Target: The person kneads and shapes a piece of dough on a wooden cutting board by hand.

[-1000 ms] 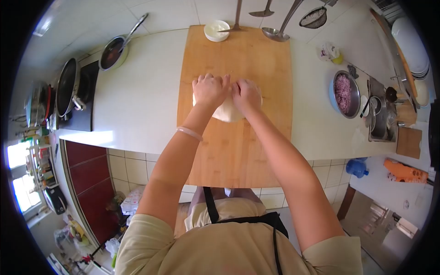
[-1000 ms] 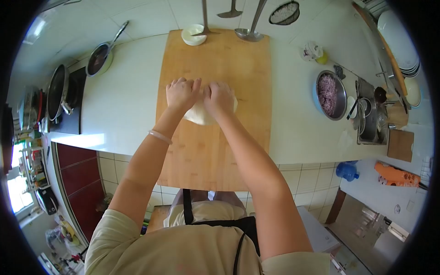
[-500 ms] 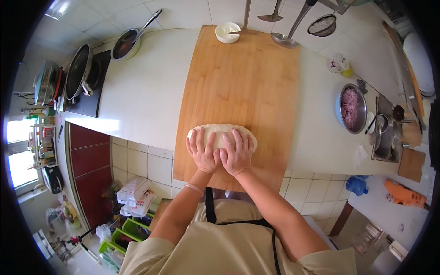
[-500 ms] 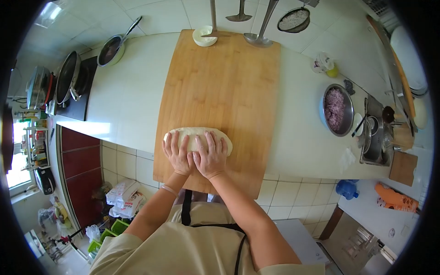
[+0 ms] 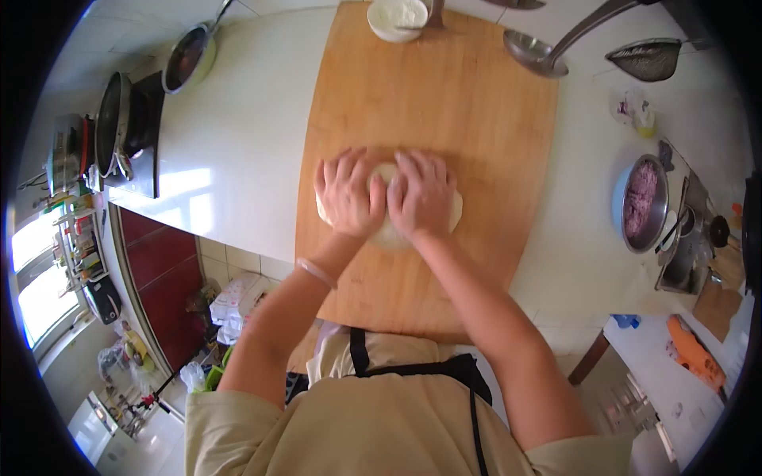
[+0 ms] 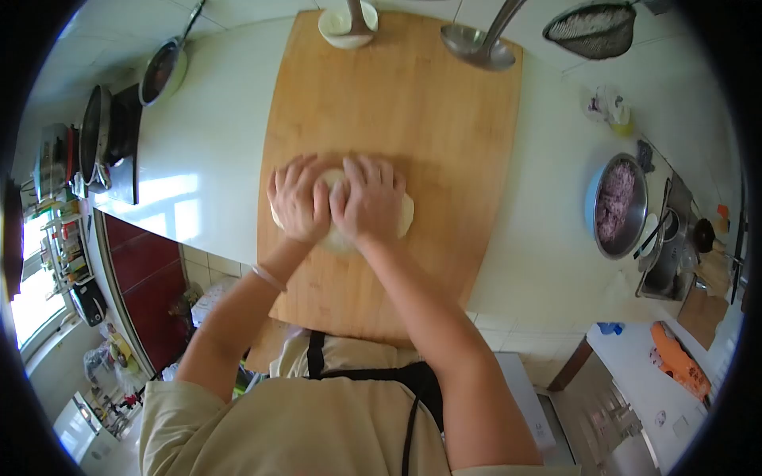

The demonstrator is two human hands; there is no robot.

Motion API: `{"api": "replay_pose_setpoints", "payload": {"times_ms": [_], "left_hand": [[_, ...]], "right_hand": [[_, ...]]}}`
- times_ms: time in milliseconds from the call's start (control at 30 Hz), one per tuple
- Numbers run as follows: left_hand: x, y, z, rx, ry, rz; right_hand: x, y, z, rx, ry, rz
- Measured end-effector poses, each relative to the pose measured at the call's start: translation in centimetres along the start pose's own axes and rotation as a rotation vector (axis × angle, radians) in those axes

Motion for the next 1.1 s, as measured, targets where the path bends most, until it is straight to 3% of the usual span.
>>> {"api": "replay_pose_setpoints", "payload": {"times_ms": [267,333,367,433,467,500,533,600,667,700,800,833,900,967,1033,1100], "left_hand": [[0.2,2.8,-8.6,0.091,-0.055,0.128],[0.1,2.6,-10.0,0.154,-0.238,0.228],[0.0,2.0,-10.4,0.134,-0.232,0.244],[1.2,1.6,-10.1,0.118,-0.395,0.696],[2.5,1.6,-9.6,0.056,-0.414,1.171],[2.6,-0.3,-8.9,-0.082,-0.506,1.391],[2.5,-2.5,-7.0,-0.218,-0.596,1.609],[4.2,-6.1,-2.9,-0.343,-0.718,1.669],[7.4,-7.5,2.8,-0.475,-0.728,1.654],[8.2,-7.9,5.5,-0.487,-0.787,1.606],[9.1,-8.5,12.0,-0.446,-0.931,1.479],[8.8,-8.8,12.9,-0.456,-0.903,1.497],[7.9,-9.2,14.1,-0.352,-0.945,1.332],[6.7,-8.7,14.3,-0.349,-0.907,1.325],[5.8,-6.2,14.5,-0.310,-0.653,1.124],[2.4,-4.6,14.2,-0.150,-0.492,0.881]], "right_hand": [[-3.0,3.0,-6.4,0.042,0.358,-0.097],[-3.5,3.0,-7.6,0.072,0.395,-0.284],[-2.7,2.1,-7.5,0.060,0.374,-0.273],[0.8,-1.5,-6.3,0.152,0.228,-0.437],[2.2,-2.2,-4.8,0.411,0.015,-0.136],[3.3,-3.3,-2.8,0.402,-0.016,-0.124],[4.5,-4.4,-0.6,0.261,-0.243,0.211],[5.4,-4.4,0.5,0.092,-0.479,0.546],[4.7,-3.3,-0.4,0.297,-0.383,0.588],[4.6,-3.2,-1.2,0.284,-0.403,0.588],[4.7,-4.8,-3.9,0.558,-0.176,0.294],[3.7,-5.1,-4.2,0.533,-0.189,0.303],[1.0,-4.8,-3.9,0.795,0.112,-0.306],[0.1,-7.3,0.6,0.849,0.500,-0.706],[-0.5,-8.7,6.7,0.751,0.896,-0.854],[-2.1,-7.9,11.9,0.726,0.621,-0.861]]}}
Point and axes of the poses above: each hand's wrist, its own z-axis away from the middle knuckle, its own y-axis out of the palm, x = y × z, the point moved 2 cm from there along -z, towards the middle knuckle, and after that the axes turned 14 degrees about z, right-handed, at the moved point
